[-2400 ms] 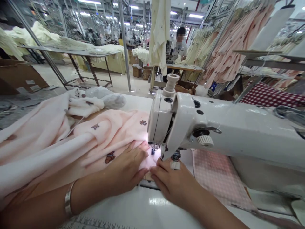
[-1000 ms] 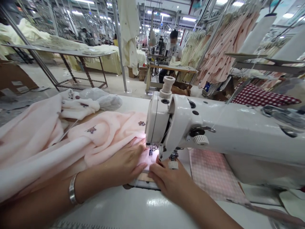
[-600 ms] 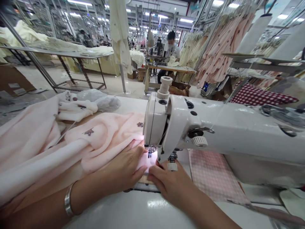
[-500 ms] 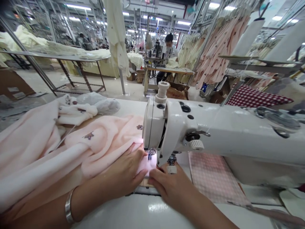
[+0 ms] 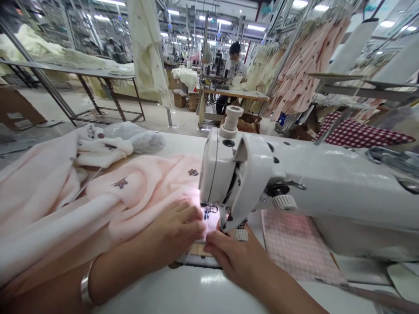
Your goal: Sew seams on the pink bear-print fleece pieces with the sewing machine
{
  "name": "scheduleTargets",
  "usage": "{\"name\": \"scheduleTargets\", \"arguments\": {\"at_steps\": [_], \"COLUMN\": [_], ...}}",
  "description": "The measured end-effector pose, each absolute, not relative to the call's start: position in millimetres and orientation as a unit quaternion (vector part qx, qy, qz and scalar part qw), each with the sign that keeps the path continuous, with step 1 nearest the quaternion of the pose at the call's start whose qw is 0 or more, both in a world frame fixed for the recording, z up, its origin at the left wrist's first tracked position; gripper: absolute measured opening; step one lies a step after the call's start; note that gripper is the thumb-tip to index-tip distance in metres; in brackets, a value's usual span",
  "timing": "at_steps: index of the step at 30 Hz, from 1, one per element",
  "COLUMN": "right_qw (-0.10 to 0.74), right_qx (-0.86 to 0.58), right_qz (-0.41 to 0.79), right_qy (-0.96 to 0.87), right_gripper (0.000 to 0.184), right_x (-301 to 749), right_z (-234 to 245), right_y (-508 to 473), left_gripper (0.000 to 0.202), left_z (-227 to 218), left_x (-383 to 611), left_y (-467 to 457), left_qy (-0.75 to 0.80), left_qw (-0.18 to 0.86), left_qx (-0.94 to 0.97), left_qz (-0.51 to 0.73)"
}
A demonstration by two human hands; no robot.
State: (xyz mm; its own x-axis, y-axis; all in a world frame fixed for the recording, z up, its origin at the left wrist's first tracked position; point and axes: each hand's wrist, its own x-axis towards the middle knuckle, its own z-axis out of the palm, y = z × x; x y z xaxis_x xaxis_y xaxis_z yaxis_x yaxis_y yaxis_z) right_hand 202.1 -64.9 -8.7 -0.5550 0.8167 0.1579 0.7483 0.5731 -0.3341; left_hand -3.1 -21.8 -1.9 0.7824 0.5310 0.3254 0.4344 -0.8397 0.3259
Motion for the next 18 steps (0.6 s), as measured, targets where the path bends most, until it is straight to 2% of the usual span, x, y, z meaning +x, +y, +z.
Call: {"name": "scheduleTargets", "arguments": {"at_steps": [7, 11, 13, 15, 18], "right_qw": [0.129, 0.149, 0.176, 0.238, 0.351], "right_qx": [-0.452, -0.452, -0.454, -0.47, -0.527], "right_qz": [0.129, 0.13, 0.139, 0.185, 0.233], "right_qy": [-0.873, -0.87, -0.862, -0.829, -0.738], "right_gripper": [0.019, 0.018, 0.017, 0.019, 0.034], "right_x": [200.6, 200.6, 201.2, 202.8, 207.8], "right_z": [-4.9, -7.0, -6.8, -5.8, -5.0], "right_y": [-66.5, -68.8, -67.4, -62.6, -51.0], "left_gripper": [0.02, 0.02, 0.02, 0.02, 0.022], "left_z": [0.7, 1.6, 1.4, 1.1, 0.4], "left_x": [-5.1, -4.0, -3.2, -2.6, -2.3], "left_y": [-24.8, -24.9, -23.6, -22.2, -20.6], "left_qy": [0.262, 0.25, 0.253, 0.259, 0.255], "left_qw": [0.128, 0.112, 0.114, 0.118, 0.124], "left_qx": [0.941, 0.945, 0.945, 0.943, 0.941], "left_qz": [0.172, 0.178, 0.175, 0.175, 0.186]}}
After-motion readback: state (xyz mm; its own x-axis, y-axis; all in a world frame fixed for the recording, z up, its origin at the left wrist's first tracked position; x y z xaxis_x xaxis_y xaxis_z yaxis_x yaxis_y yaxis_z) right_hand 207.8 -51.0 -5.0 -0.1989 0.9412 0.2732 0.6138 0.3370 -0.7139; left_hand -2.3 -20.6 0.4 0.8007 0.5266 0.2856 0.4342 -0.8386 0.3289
